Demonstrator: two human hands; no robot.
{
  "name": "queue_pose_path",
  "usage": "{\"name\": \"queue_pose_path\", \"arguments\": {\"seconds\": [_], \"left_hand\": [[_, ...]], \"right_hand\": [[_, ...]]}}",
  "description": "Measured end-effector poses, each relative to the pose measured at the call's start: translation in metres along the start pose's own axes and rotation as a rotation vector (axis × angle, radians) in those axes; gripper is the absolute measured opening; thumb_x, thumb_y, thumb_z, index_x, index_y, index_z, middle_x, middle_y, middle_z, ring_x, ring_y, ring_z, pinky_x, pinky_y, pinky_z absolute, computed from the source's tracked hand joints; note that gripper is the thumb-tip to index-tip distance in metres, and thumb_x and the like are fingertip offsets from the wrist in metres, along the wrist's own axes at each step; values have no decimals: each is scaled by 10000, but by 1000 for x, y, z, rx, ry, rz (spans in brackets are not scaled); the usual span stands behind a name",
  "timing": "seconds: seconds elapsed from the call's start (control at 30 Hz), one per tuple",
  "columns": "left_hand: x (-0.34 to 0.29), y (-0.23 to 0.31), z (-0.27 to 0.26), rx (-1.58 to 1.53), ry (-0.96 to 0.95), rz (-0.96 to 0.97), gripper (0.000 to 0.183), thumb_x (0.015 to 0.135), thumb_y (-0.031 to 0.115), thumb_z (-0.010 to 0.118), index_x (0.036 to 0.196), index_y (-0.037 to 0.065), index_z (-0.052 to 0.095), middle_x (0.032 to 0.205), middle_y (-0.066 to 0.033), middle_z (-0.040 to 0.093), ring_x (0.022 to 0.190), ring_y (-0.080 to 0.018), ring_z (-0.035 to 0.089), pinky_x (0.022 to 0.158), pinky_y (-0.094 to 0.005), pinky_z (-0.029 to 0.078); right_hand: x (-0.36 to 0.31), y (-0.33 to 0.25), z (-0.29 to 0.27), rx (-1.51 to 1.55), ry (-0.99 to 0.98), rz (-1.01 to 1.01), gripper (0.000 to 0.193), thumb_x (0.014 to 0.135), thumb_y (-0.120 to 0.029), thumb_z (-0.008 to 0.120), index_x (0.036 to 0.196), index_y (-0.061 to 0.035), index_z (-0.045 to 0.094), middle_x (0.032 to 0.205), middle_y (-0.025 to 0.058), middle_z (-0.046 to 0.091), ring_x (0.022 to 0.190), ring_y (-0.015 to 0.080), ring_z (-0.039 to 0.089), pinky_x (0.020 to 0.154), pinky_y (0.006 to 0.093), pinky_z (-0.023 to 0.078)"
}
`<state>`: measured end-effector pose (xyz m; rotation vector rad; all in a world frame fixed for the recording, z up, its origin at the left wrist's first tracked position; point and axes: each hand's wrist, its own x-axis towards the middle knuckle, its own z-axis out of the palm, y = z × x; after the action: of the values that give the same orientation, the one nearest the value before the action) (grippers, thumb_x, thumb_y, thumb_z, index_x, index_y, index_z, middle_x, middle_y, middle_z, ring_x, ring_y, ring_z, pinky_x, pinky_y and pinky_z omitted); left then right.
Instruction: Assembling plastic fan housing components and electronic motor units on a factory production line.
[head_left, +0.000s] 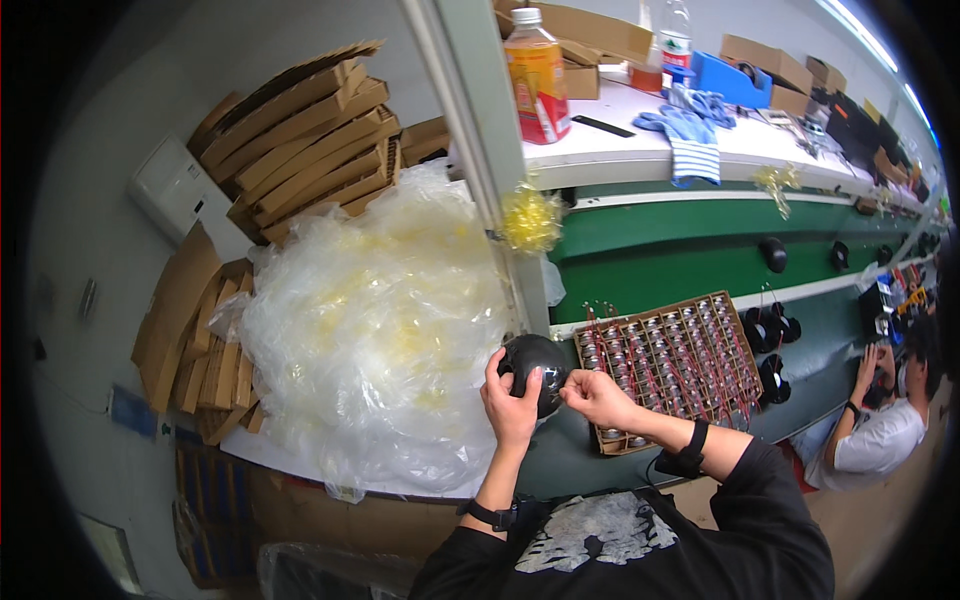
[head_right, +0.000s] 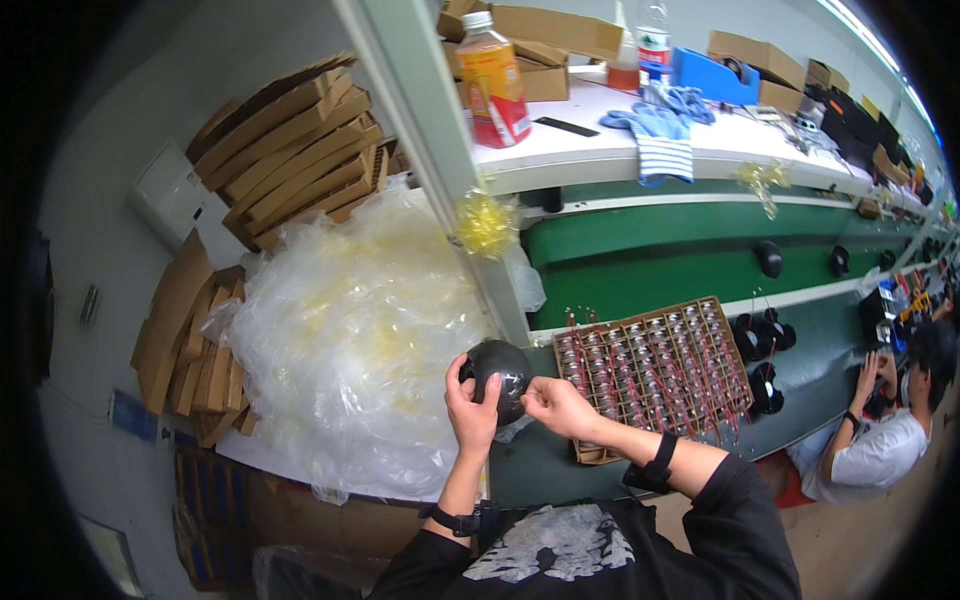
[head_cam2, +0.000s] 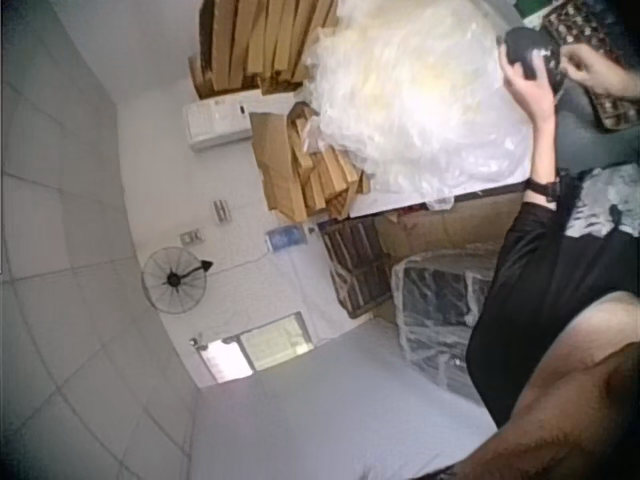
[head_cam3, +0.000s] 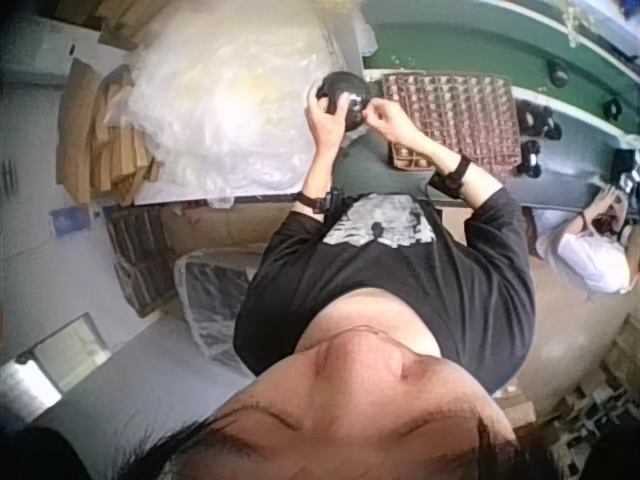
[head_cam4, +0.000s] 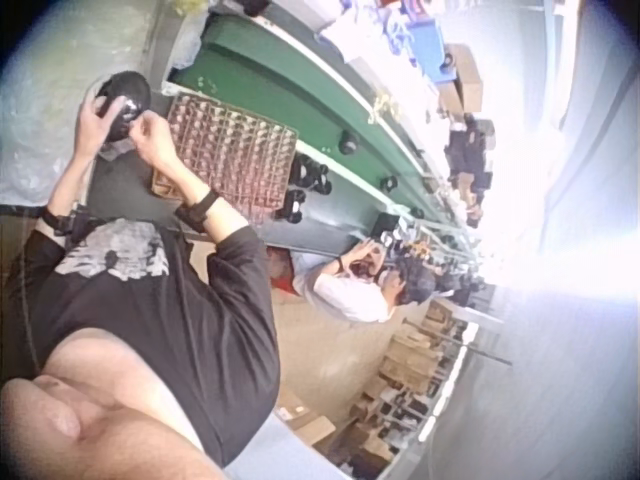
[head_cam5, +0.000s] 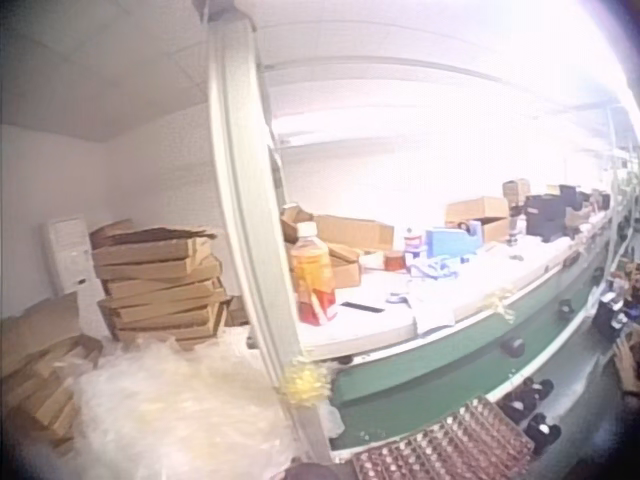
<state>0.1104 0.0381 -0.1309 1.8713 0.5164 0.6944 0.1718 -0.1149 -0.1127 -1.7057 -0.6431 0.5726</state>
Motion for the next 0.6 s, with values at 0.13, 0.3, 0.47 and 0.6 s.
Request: {"name": "queue_pose_path", "arguments": {"seconds": [0.13, 0.3, 0.47, 0.6], "left_hand": [[9, -2, -16, -371, -60, -69, 490, 847, 164, 667, 1242, 4, 425, 763, -109, 649, 690, -141, 598, 671, -279, 472], [13, -11, -33, -433, -73, -135, 437, 867, 143, 647, 1228, 13, 437, 767, -103, 648, 670, -85, 578, 589, -235, 460], [2, -96, -88, 208, 237, 19, 590, 719, 244, 759, 1217, 96, 480, 810, -143, 652, 844, -320, 577, 840, -423, 422], [-28, -93, -114, 68, 174, -50, 637, 684, 273, 784, 1226, 125, 484, 882, -160, 650, 921, -339, 533, 866, -432, 410]], "right_hand": [[20, -29, -7, -144, -193, 41, 249, 841, -140, 612, 660, -10, 502, 574, -2, 473, 562, 51, 414, 496, 254, 377], [32, -52, 6, -271, -248, -91, 217, 830, -108, 600, 665, -10, 498, 587, -5, 473, 578, 45, 426, 516, 240, 384], [26, -157, -4, -86, -115, -263, 117, 823, -49, 592, 724, -5, 548, 620, -21, 523, 583, 32, 458, 513, 214, 404], [88, -166, -43, -470, 376, -546, 200, 847, -96, 601, 701, 20, 529, 512, 59, 472, 485, 72, 424, 459, 249, 367]]}}
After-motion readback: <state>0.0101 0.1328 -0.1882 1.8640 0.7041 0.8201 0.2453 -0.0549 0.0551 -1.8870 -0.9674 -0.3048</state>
